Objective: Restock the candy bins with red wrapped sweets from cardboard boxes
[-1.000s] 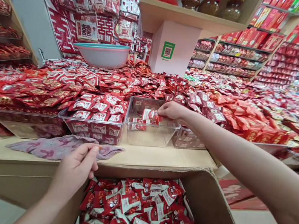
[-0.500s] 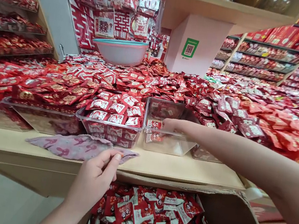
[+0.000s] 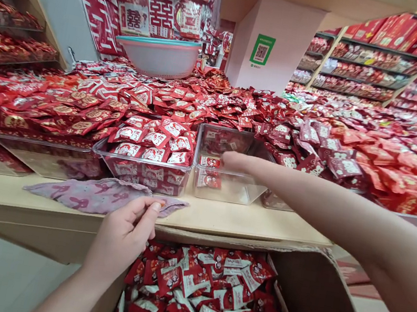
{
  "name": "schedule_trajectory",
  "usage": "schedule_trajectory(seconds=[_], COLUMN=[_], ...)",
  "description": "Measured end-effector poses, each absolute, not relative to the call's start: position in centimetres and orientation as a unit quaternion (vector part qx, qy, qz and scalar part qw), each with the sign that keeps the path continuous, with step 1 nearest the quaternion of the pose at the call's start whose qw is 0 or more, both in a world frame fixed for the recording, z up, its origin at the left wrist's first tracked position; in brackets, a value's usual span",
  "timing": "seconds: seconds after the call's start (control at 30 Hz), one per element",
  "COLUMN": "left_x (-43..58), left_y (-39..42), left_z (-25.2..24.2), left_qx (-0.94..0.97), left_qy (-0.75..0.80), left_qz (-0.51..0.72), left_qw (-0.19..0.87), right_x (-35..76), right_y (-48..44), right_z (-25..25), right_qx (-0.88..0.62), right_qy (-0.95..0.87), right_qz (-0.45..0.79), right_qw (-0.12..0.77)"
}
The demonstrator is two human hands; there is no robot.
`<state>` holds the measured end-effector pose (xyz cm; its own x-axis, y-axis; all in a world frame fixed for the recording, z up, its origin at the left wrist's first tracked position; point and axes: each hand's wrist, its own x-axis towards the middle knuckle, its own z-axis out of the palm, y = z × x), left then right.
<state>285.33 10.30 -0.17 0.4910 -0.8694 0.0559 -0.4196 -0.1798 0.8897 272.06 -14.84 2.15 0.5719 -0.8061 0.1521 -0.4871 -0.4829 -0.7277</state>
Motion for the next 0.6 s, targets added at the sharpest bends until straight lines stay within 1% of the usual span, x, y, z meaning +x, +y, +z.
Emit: schedule_trajectory(seconds=[0.1, 0.17, 0.23, 0.27, 0.33, 0.37, 0.43, 0.47, 0.53, 0.6], left_x=[285.3, 285.3, 285.1, 284.9, 284.3, 284.0, 283.4, 283.2, 283.0, 283.1], left_y=[10.5, 10.7, 10.8, 10.9, 11.0, 11.0, 11.1, 11.2, 11.4, 11.5], left_z=[-0.3, -0.5, -0.6, -0.6, -0.5, -0.4, -0.2, -0.3, -0.6, -1.1], left_qx=[0.727, 0.725, 0.722, 0.720, 0.709, 0.702, 0.690, 0.687, 0.690, 0.695], left_qy=[-0.451, -0.462, -0.467, -0.466, -0.476, -0.487, -0.513, -0.525, -0.547, -0.573], left_qz=[-0.235, -0.223, -0.212, -0.205, -0.196, -0.189, -0.177, -0.172, -0.164, -0.166], left_qw=[0.462, 0.459, 0.465, 0.472, 0.482, 0.484, 0.480, 0.472, 0.444, 0.402], right_x=[270.8, 268.9, 266.4, 265.1, 263.0, 262.2, 261.6, 261.7, 262.4, 263.4], right_y=[-12.1, -8.1, -3.2, -0.8, 3.0, 4.2, 5.0, 4.9, 4.1, 3.3], right_z=[5.6, 7.7, 8.4, 8.1, 5.7, 3.9, -0.4, -2.4, -5.8, -7.7], right_qx=[-0.842, -0.863, -0.897, -0.922, -0.961, -0.969, -0.970, -0.962, -0.947, -0.945], right_qy=[0.391, 0.325, 0.245, 0.193, 0.083, 0.067, 0.131, 0.185, 0.273, 0.300], right_qz=[-0.269, -0.334, -0.310, -0.258, -0.095, -0.031, 0.055, 0.072, 0.063, 0.063], right_qw=[0.255, 0.193, 0.198, 0.214, 0.245, 0.236, 0.197, 0.186, 0.156, 0.118])
